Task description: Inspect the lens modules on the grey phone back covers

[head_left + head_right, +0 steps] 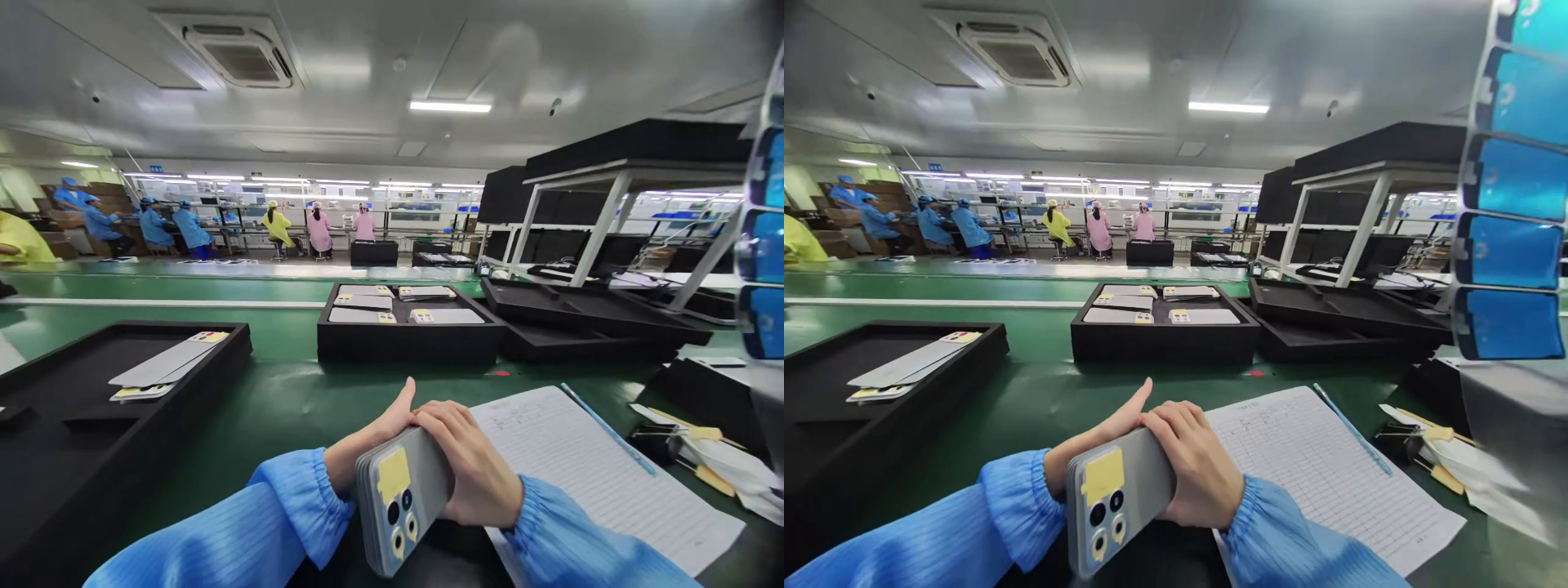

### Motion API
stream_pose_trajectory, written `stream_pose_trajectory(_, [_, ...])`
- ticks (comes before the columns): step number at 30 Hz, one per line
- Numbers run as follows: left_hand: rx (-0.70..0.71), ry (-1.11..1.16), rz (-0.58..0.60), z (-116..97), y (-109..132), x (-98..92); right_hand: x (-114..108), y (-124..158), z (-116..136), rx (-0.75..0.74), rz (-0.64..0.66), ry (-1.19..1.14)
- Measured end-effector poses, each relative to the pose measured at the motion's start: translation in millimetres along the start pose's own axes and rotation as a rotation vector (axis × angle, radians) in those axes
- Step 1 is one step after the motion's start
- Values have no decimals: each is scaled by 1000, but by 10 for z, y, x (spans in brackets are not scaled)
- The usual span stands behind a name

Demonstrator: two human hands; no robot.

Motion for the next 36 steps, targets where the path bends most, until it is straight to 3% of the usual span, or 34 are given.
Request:
stream_pose_trajectory(4, [122, 112, -43, -218, -212, -132, -333, -232, -555, 115, 104, 297])
stream_pose_trajectory(9, [172, 250, -55, -76, -435, -298, -684, -943, -1536, 225, 150, 524])
stream_pose_trajectory(13, [160, 283, -22, 22, -484, -327, -628, -1468, -2265, 347, 199, 608])
stream_pose_trajectory(17, [115, 315, -8, 29, -506, -346, -353, -1649, -2764, 460, 275, 598])
stream_pose_trajectory(25, [41, 365, 50, 58, -579, -407, 89, -1391, -3404, 649, 533, 458])
stream_pose_trajectory(30, [28, 376, 81, 66, -576, -410, 128, -1255, -3607, 757, 616, 362])
stream_pose_trajectory(36, [4, 362, 86, 53, -548, -401, 140, -1252, -3719, 741, 621, 187])
Point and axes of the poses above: each hand's wrist, its own y-axis away from the middle knuckle, its own x-axis out of the palm, z = x × y, the point moved 5 cm from there along -y, towards the middle knuckle, and after that the axes turned 4 degrees about -z, right-handed, at the moved point
